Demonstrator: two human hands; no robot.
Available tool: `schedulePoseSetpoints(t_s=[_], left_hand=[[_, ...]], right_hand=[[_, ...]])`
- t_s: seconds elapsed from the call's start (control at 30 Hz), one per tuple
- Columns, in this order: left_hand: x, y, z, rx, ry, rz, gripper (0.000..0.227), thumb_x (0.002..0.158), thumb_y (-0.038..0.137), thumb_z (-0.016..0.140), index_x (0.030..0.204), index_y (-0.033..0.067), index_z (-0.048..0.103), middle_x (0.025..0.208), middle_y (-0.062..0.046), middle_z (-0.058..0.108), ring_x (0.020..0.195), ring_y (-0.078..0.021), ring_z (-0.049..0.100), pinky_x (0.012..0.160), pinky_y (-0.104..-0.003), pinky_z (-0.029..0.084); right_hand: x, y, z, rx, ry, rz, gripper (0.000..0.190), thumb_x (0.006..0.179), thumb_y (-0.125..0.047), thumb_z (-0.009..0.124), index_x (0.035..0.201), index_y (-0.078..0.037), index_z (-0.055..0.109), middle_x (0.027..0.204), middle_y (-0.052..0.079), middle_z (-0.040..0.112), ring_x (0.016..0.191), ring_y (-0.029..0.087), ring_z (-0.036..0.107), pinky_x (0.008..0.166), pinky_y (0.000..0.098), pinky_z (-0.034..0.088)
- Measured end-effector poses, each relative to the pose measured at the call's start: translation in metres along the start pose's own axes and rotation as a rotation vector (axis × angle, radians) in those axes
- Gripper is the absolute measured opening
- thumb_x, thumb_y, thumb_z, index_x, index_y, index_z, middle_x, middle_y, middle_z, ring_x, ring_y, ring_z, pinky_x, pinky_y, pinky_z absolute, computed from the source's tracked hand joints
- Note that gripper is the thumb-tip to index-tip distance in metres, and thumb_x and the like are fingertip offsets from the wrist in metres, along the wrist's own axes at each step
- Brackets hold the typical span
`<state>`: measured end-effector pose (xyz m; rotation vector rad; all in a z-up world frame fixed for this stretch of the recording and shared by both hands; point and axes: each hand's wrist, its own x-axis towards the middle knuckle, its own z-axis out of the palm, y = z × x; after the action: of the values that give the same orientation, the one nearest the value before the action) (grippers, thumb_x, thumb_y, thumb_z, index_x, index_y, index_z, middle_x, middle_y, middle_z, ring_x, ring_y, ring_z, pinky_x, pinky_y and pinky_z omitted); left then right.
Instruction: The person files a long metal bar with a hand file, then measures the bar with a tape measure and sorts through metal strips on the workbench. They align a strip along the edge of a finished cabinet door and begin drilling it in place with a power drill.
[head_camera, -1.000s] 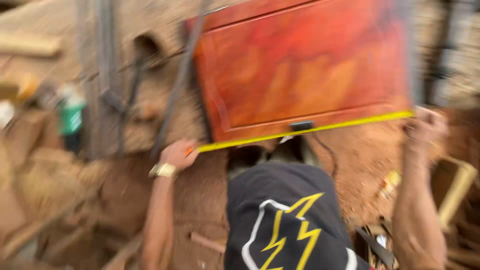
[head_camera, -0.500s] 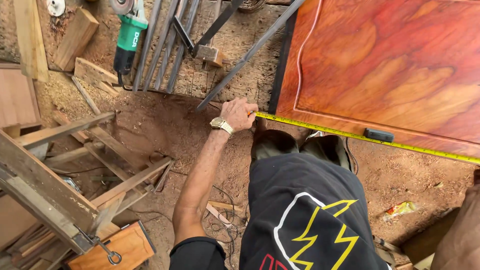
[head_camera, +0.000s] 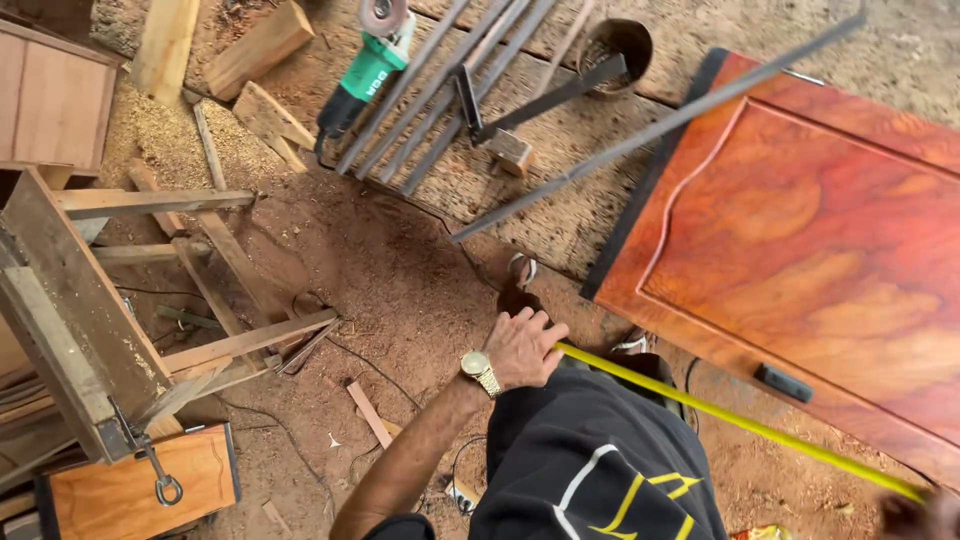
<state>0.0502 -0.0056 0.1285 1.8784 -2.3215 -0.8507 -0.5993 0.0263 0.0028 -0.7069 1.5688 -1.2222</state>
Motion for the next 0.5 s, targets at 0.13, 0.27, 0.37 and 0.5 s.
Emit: schedulePoseSetpoints(t_s=[0.13, 0.27, 0.37, 0.5], left_hand=[[0.004, -0.044, -0.038, -0.144, 0.289, 0.079, 0.027, 0.088, 0.040, 0.073, 0.103, 0.0171, 0.070, 0.087, -0.009, 0.059, 0.090, -0.0294, 0.061, 0.068, -0.048, 0.046], [0.010, -0.114, -0.052, -0.117, 0.366, 0.068, 0.026, 0.086, 0.029, 0.070, 0.108, 0.0155, 0.072, 0.094, -0.011, 0.061, 0.092, -0.0278, 0.061, 0.069, -0.045, 0.046], [0.002, -0.178, -0.078, -0.223, 0.366, 0.088, 0.019, 0.085, 0.025, 0.068, 0.100, 0.0147, 0.073, 0.088, -0.008, 0.062, 0.089, -0.0271, 0.063, 0.068, -0.044, 0.048], [0.004, -0.307, -0.147, 0.045, 0.549, -0.178, 0.009, 0.094, 0.020, 0.065, 0.094, 0.0124, 0.069, 0.082, -0.009, 0.061, 0.075, -0.0259, 0.062, 0.061, -0.043, 0.048]], right_hand=[[-0.067, -0.054, 0.291, -0.182, -0.245, -0.036, 0.018, 0.106, -0.008, 0.070, 0.117, 0.005, 0.065, 0.092, 0.013, 0.068, 0.083, 0.019, 0.067, 0.075, 0.0347, 0.060], [-0.109, -0.078, 0.532, -0.320, -0.589, 0.125, 0.016, 0.096, -0.010, 0.071, 0.107, 0.001, 0.066, 0.089, 0.008, 0.070, 0.079, 0.015, 0.066, 0.068, 0.0285, 0.054], [-0.130, -0.060, 0.637, -0.368, -0.965, -0.036, 0.021, 0.094, -0.015, 0.072, 0.110, -0.003, 0.067, 0.087, 0.005, 0.071, 0.077, 0.015, 0.068, 0.067, 0.0276, 0.058], [-0.121, -0.021, 0.684, -0.739, -0.796, -0.130, 0.043, 0.087, -0.028, 0.081, 0.117, -0.007, 0.058, 0.087, 0.006, 0.075, 0.077, 0.015, 0.073, 0.067, 0.0303, 0.059]])
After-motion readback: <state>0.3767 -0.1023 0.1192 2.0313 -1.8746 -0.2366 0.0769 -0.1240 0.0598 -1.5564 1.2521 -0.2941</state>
